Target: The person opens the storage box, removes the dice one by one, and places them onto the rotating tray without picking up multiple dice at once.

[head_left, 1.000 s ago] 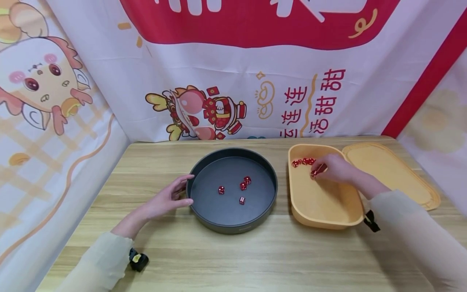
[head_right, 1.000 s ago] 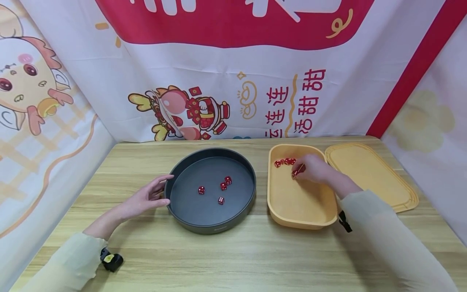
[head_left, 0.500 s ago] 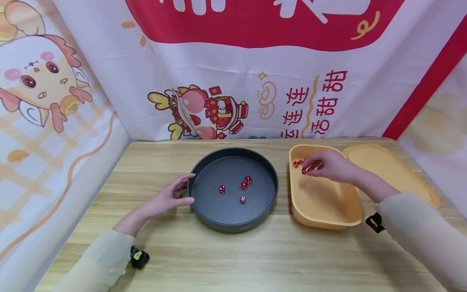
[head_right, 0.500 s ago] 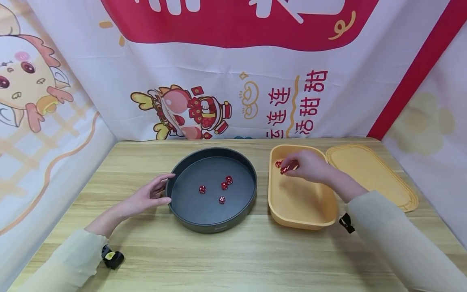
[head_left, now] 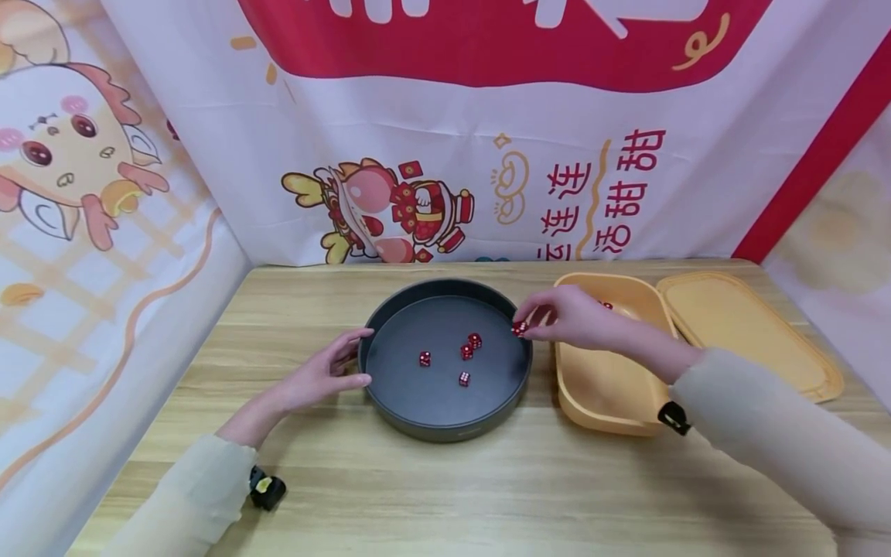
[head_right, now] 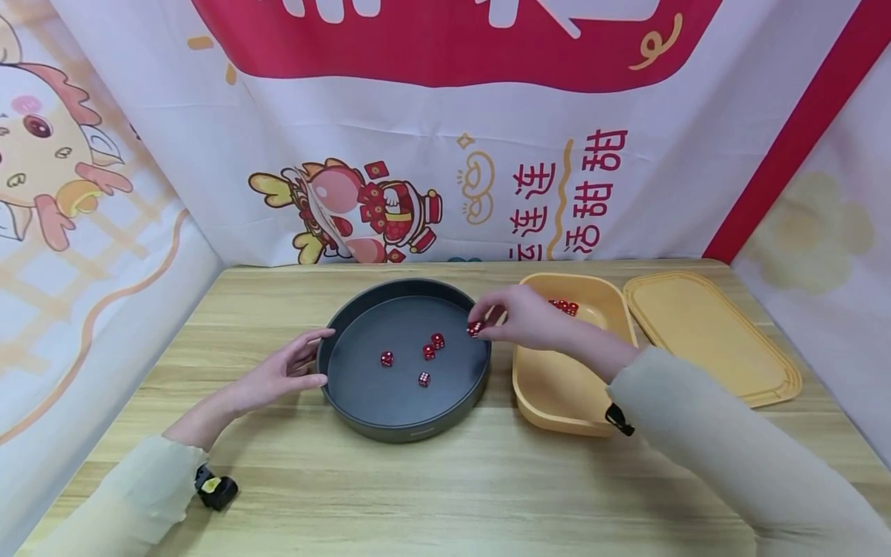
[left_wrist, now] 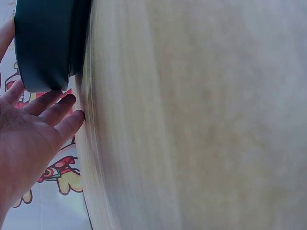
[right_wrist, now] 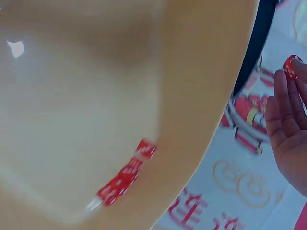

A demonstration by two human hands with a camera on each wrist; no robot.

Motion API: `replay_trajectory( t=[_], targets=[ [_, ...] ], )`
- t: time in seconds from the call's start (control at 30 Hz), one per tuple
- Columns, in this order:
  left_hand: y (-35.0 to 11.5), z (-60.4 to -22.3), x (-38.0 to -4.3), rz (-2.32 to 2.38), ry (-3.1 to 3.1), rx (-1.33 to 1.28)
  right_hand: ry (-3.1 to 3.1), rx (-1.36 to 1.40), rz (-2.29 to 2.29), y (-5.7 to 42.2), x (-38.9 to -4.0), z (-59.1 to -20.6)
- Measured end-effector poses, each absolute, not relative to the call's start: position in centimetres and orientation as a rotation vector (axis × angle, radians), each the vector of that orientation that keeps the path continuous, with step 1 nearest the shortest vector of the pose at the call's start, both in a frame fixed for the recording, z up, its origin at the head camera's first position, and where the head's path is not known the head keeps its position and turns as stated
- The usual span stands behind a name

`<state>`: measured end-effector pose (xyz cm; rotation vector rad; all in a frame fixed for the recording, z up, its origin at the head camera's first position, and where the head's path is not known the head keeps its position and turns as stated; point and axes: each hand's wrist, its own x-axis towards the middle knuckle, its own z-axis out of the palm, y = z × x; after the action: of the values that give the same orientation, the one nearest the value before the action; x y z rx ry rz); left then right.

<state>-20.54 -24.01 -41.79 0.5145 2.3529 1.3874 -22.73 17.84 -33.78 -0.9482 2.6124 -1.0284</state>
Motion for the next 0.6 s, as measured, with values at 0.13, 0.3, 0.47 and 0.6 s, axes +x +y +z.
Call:
replay_trajectory(
  t=[0.13, 0.3, 0.47, 0.6],
  targets=[
    [-24.1, -41.7, -20.6, 1.387, 2.354, 0.515, 2.546, -1.012, -1.035, 15.3, -22.9, -33.9],
    [-24.2, -41.6, -20.6, 1.377, 2.363, 0.51, 2.495, -1.093, -0.947, 12.3, -23.2, -34.5],
    [-24.2, -41.8, -20.6, 1.383, 2.36, 0.52, 2.448, -1.157, -0.859, 10.0, -23.6, -35.6],
    [-24.2, -41.8, -20.6, 1.394, 2.355, 0.53, 2.43, -1.17, -0.806, 8.9, -23.9, -36.0]
  ],
)
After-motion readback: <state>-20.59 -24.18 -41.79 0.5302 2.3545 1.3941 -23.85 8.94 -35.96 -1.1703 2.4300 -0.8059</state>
